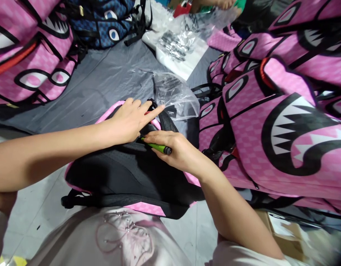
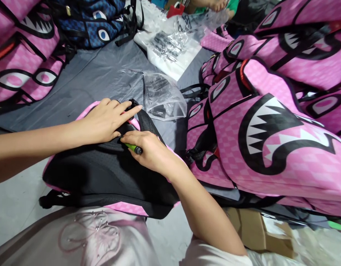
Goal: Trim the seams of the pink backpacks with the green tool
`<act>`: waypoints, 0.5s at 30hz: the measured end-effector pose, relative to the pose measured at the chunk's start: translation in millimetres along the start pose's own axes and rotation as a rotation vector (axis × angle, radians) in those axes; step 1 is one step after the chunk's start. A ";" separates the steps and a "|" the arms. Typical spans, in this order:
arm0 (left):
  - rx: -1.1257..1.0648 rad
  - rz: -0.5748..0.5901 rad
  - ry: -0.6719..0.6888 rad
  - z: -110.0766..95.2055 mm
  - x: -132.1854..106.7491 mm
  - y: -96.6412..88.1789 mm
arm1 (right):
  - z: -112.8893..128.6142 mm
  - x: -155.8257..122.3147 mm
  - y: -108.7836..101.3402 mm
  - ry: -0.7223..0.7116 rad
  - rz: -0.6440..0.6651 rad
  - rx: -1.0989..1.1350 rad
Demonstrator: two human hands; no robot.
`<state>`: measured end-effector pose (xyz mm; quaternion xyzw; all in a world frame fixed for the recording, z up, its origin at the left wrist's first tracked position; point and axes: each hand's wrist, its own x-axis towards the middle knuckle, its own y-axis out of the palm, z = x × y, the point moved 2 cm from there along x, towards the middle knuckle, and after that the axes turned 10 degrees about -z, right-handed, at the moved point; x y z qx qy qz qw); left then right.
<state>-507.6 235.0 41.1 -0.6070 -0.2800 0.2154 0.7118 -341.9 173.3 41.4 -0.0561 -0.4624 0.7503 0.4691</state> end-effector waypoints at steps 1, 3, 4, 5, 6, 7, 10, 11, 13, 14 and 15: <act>-0.004 -0.001 -0.002 0.5 -0.3 0.6 | -0.2 0.0 0.7 0.004 0.001 0.006; -0.015 -0.008 0.001 1.5 -0.5 2.0 | -0.9 0.4 2.6 0.017 0.009 0.021; -0.020 -0.013 0.006 1.9 -0.5 2.7 | -1.2 0.9 3.6 0.024 0.004 0.026; -0.024 -0.015 0.010 2.2 -0.4 3.2 | -1.3 1.6 4.7 0.029 -0.007 0.030; -0.029 -0.012 0.011 2.5 -0.1 3.7 | -1.2 2.4 5.9 0.032 -0.018 0.033; -0.033 -0.009 0.011 2.6 0.2 4.0 | -0.6 3.1 7.2 0.034 -0.024 0.034; -0.043 0.006 0.001 2.4 0.9 3.8 | 2.3 4.8 9.6 0.057 -0.009 0.013; -0.040 0.006 0.001 2.2 1.0 3.6 | 3.5 5.0 9.6 0.075 0.002 -0.006; -0.024 -0.001 0.009 1.9 0.7 3.5 | 5.9 5.3 8.6 0.110 0.017 -0.039; -0.016 -0.006 0.013 2.0 0.5 3.9 | 7.2 5.5 7.7 0.121 0.015 -0.044; -0.010 -0.013 0.018 2.2 0.2 4.5 | 8.4 5.7 6.9 0.129 0.013 -0.046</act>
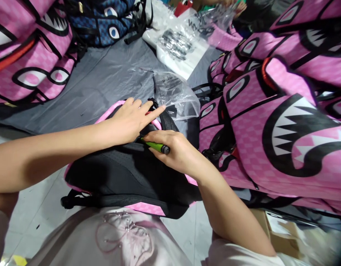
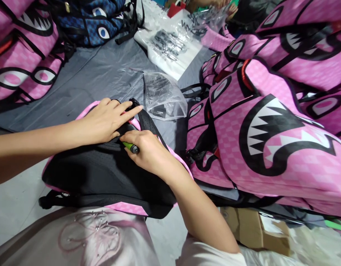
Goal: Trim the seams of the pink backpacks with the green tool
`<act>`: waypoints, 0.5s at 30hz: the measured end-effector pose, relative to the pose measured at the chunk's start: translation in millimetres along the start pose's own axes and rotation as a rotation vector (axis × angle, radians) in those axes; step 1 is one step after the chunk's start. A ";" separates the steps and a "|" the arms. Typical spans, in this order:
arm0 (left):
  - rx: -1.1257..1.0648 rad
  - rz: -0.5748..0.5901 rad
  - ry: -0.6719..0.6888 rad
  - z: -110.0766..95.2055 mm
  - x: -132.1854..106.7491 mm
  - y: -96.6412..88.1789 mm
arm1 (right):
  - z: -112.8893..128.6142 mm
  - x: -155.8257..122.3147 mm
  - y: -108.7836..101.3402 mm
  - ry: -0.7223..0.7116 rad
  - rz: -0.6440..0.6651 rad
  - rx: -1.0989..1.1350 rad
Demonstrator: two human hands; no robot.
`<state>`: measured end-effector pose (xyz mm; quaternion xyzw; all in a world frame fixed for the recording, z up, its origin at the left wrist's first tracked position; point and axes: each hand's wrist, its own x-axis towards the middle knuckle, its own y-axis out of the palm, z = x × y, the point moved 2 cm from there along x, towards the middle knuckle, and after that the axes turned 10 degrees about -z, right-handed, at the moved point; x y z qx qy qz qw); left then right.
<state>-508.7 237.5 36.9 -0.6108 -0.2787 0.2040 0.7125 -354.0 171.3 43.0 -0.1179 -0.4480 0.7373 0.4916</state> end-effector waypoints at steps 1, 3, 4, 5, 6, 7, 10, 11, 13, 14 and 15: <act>0.002 -0.005 0.004 0.4 -0.3 0.8 | 1.0 0.0 -0.6 0.008 -0.001 -0.007; 0.001 -0.013 0.010 1.4 -0.7 2.7 | 2.6 -0.2 -1.0 0.036 0.004 -0.054; -0.002 -0.016 0.013 1.9 -0.8 3.5 | 3.2 -0.5 -0.7 0.054 0.007 -0.086; -0.006 -0.018 0.014 2.4 -0.9 4.1 | 3.8 -0.8 -0.2 0.071 0.006 -0.109; -0.010 -0.017 0.013 2.8 -0.8 4.6 | 4.7 -1.2 0.4 0.084 -0.006 -0.116; -0.014 -0.014 0.011 3.1 -0.8 4.9 | 5.8 -1.6 1.4 0.094 -0.023 -0.111; -0.024 -0.001 0.007 3.6 -0.4 4.9 | 8.8 -3.2 5.2 0.144 -0.077 -0.135; -0.026 0.000 0.008 3.7 -0.3 4.7 | 9.8 -3.7 6.6 0.162 -0.094 -0.163; -0.027 0.000 0.012 3.9 -0.5 4.2 | 11.9 -4.5 9.7 0.179 -0.123 -0.190; -0.025 0.000 0.013 4.1 -0.8 4.0 | 13.0 -4.8 11.4 0.177 -0.135 -0.180; -0.025 -0.001 0.014 4.3 -1.2 3.9 | 14.0 -5.2 13.0 0.177 -0.144 -0.167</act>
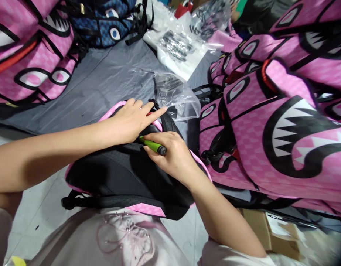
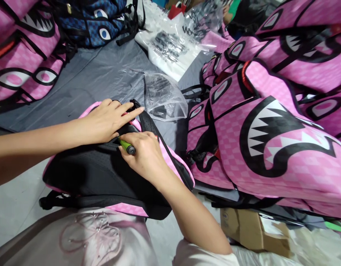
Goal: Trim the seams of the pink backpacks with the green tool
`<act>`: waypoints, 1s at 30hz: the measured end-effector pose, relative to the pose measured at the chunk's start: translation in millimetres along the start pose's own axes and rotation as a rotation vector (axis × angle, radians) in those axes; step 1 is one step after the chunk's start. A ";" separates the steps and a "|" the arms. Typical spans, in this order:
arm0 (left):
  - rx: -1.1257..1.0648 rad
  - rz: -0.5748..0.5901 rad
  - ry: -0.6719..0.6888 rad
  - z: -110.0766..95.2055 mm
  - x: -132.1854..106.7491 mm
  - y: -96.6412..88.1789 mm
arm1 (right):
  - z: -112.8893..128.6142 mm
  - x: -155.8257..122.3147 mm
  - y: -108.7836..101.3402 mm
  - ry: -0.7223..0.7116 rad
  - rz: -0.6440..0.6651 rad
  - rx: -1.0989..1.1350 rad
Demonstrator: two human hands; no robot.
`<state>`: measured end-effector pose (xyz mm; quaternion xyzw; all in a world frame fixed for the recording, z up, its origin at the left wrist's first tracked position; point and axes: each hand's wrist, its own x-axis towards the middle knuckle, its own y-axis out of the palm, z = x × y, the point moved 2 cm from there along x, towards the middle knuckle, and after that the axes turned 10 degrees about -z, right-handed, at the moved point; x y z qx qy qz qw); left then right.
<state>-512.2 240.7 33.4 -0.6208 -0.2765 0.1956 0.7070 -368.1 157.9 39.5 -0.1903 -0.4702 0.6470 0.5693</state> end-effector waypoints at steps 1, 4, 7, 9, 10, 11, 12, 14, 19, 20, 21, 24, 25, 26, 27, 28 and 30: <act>-0.001 -0.004 0.000 0.2 -0.6 -0.2 | 0.9 -0.7 1.2 0.006 -0.008 0.000; -0.013 -0.036 -0.008 0.4 -2.9 -0.8 | 2.6 -2.9 3.4 0.037 -0.062 -0.084; -0.024 -0.057 -0.013 0.3 -5.3 -1.4 | 4.7 -5.1 5.2 0.028 -0.089 -0.051; -0.029 -0.052 -0.010 0.2 -6.3 -1.3 | 5.3 -6.9 6.2 0.046 -0.108 -0.038; -0.031 -0.052 -0.009 0.1 -6.6 -1.2 | 5.5 -7.9 6.4 0.061 -0.127 -0.058; -0.032 -0.053 -0.009 0.0 -6.8 -1.1 | 5.7 -8.9 6.7 0.072 -0.150 -0.079; -0.032 -0.054 -0.010 0.0 -6.9 -1.0 | 6.2 -9.8 7.1 0.070 -0.166 -0.078; -0.028 -0.054 -0.015 -0.1 -7.0 -1.1 | 7.6 -11.1 8.5 0.054 -0.176 -0.026; -0.031 -0.060 -0.009 -0.3 -8.1 -2.7 | 9.5 -12.2 10.9 0.065 -0.214 -0.072; -0.030 -0.062 -0.008 0.0 -8.5 -2.9 | 9.9 -12.3 11.5 0.058 -0.206 -0.050; -0.027 -0.064 -0.008 0.3 -8.8 -3.0 | 10.0 -12.4 12.1 0.057 -0.197 -0.018; -0.018 -0.074 -0.001 1.3 -9.9 -2.3 | 9.4 -12.7 13.4 0.090 -0.210 -0.015; -0.019 -0.080 0.002 1.4 -10.1 -2.0 | 9.3 -12.7 13.8 0.097 -0.229 -0.038; -0.022 -0.084 0.003 1.5 -10.3 -1.8 | 9.5 -12.8 14.4 0.091 -0.240 -0.041; -0.024 -0.086 0.001 1.4 -10.3 -1.6 | 9.8 -12.8 15.4 0.080 -0.236 -0.014; -0.024 -0.083 -0.006 1.2 -10.2 -1.5 | 10.1 -12.9 16.5 0.071 -0.225 0.028; -0.025 -0.068 -0.021 0.6 -9.7 -1.9 | 10.2 -13.9 17.6 0.081 -0.217 0.078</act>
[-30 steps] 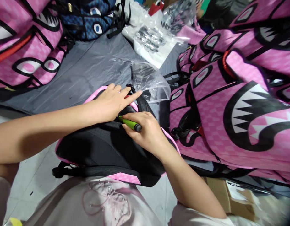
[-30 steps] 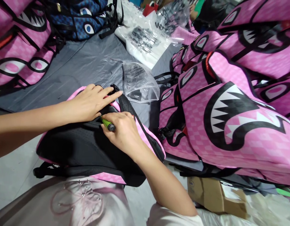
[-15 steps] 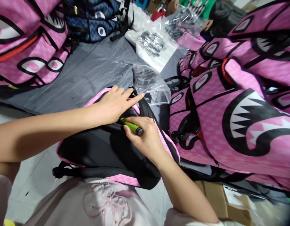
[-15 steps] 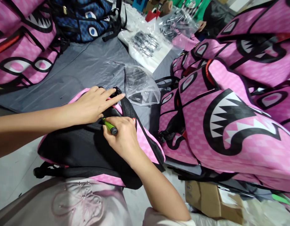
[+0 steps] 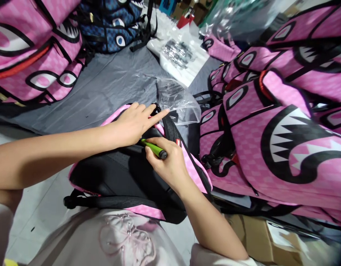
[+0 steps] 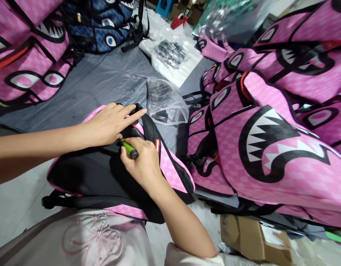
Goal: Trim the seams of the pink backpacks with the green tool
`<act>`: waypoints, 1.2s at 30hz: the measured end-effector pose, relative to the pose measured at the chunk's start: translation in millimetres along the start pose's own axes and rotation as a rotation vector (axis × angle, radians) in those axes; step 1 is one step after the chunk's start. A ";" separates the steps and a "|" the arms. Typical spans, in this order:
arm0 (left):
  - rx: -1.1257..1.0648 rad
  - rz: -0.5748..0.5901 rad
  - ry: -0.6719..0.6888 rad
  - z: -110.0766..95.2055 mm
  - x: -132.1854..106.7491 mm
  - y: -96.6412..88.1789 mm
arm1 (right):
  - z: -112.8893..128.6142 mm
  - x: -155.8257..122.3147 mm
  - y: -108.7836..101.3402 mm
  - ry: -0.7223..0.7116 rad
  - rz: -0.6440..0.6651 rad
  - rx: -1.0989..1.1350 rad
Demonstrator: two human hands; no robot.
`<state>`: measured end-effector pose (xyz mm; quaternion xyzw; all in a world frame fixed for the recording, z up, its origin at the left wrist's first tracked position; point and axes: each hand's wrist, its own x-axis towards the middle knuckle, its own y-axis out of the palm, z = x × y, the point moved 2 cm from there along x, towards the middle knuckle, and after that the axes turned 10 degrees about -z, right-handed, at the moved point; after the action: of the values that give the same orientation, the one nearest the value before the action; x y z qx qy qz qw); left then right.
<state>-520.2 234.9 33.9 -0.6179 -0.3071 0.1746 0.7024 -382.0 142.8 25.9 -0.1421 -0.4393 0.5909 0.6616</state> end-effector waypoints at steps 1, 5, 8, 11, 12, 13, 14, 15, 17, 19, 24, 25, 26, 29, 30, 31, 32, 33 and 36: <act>-0.002 0.009 -0.007 -0.2 0.4 -0.7 | -0.1 -0.8 -0.3 0.011 -0.007 -0.010; 0.004 0.045 -0.026 3.2 0.1 -9.2 | 0.2 -4.7 -3.7 -0.004 -0.049 -0.060; 0.013 0.188 -0.109 12.6 -5.2 -19.1 | -0.5 -7.4 -5.1 0.001 -0.073 -0.012; -0.016 0.331 -0.188 19.2 -14.0 -27.5 | 1.0 -11.0 -5.6 -0.001 -0.090 0.044; -0.009 0.344 -0.198 19.3 -16.9 -29.4 | 2.6 -12.7 -5.3 -0.005 -0.082 0.089; 0.013 0.344 -0.204 18.2 -19.6 -30.7 | 4.5 -14.5 -4.7 -0.008 -0.066 0.144; 0.044 0.341 -0.208 16.3 -22.1 -31.3 | 6.6 -16.5 -3.7 -0.012 -0.046 0.201; 0.078 0.337 -0.211 13.7 -24.4 -31.4 | 8.8 -18.4 -2.4 -0.017 -0.025 0.250; 0.131 0.335 -0.222 8.2 -27.9 -30.2 | 11.7 -21.9 0.9 -0.030 0.006 0.300; 0.164 0.337 -0.238 4.9 -29.9 -27.4 | 11.9 -24.1 4.4 -0.048 0.010 0.297; 0.188 0.295 -0.202 9.4 -31.4 -18.7 | 3.7 -24.8 7.3 -0.050 -0.019 0.306; 0.181 0.287 -0.186 11.3 -31.9 -18.1 | 2.1 -24.7 7.0 -0.046 -0.023 0.309; 0.170 0.284 -0.170 13.0 -32.6 -18.1 | 0.7 -24.4 6.6 -0.042 -0.028 0.306; 0.128 0.292 -0.137 16.1 -35.4 -21.8 | -1.9 -23.3 5.7 -0.044 -0.048 0.253; 0.116 0.294 -0.131 16.2 -36.5 -23.7 | -2.4 -22.9 5.4 -0.048 -0.056 0.231; 0.107 0.294 -0.136 16.1 -37.5 -25.4 | -2.9 -22.5 5.1 -0.052 -0.061 0.211; 0.101 0.293 -0.156 16.0 -38.5 -27.0 | -3.2 -22.2 4.6 -0.056 -0.063 0.197; 0.095 0.291 -0.194 16.0 -39.3 -28.4 | -3.5 -22.0 3.9 -0.057 -0.061 0.189; 0.071 0.311 -0.358 17.3 -40.7 -31.3 | -4.2 -22.2 1.0 -0.045 -0.034 0.187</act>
<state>-566.2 217.1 56.5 -0.5918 -0.3216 0.3981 0.6228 -377.6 124.3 13.6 -0.0592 -0.3992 0.6211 0.6718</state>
